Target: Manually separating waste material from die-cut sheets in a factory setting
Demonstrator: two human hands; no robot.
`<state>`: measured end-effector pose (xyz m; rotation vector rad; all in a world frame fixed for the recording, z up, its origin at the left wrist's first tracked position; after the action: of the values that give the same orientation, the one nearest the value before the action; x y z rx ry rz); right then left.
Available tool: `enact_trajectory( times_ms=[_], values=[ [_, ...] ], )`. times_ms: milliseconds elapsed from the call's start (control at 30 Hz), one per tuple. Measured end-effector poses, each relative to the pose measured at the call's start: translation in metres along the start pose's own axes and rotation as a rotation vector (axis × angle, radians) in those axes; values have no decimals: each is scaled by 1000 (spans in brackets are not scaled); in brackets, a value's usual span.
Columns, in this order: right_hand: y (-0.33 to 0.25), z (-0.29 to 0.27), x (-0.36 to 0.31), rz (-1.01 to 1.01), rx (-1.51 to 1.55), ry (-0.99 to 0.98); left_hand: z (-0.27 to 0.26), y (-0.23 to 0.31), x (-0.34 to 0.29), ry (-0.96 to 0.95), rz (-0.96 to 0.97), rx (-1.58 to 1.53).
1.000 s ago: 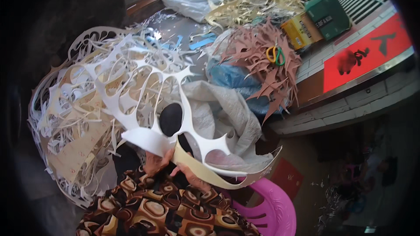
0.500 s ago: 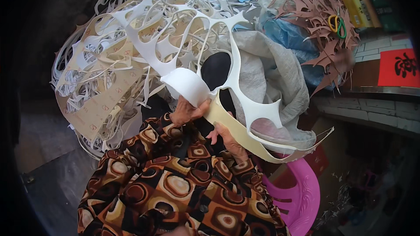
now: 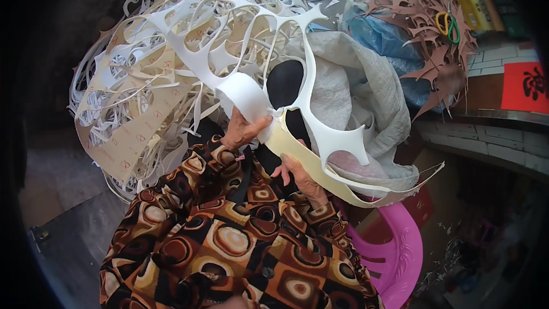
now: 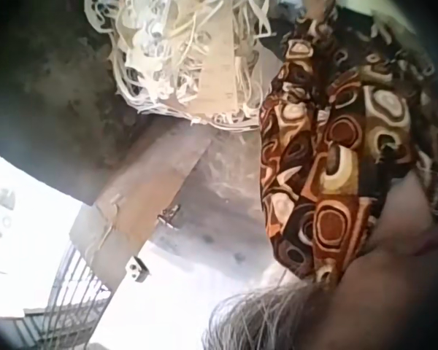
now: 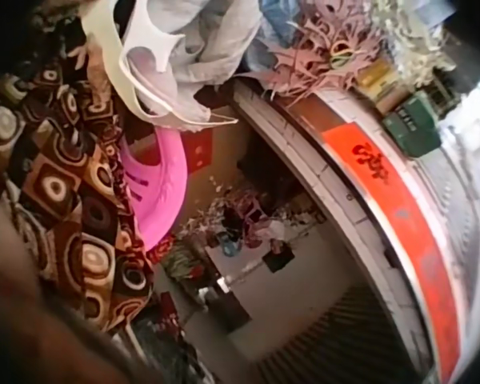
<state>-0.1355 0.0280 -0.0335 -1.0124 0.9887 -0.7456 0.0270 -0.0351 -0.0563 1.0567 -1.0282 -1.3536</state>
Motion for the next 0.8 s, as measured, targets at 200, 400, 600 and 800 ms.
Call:
enact_trajectory(
  times_ms=[200,400,600,800],
  values=[
    [3,-1,0,-8,31,-20,-5,-5,6,36,-76,-27],
    [2,-3,-1,-34,10,-16,-5,-7,8,6,-125,-25],
    [7,-8,-3,-58,-35,-15,-3,10,4,-87,-15,36],
    [3,-9,-6,-61,-49,-19,6,16,7,-129,77,104]
  ],
)
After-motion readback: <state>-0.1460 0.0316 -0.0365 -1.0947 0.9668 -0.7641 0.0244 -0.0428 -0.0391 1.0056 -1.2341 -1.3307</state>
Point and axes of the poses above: each hand's wrist, its own x-axis towards the middle knuckle, its own z-axis out of the palm, y = z × x, the point moved 3 cm from there along x, towards the middle knuckle, and after that the axes turned 12 degrees about -x, right-handed, at the moved point
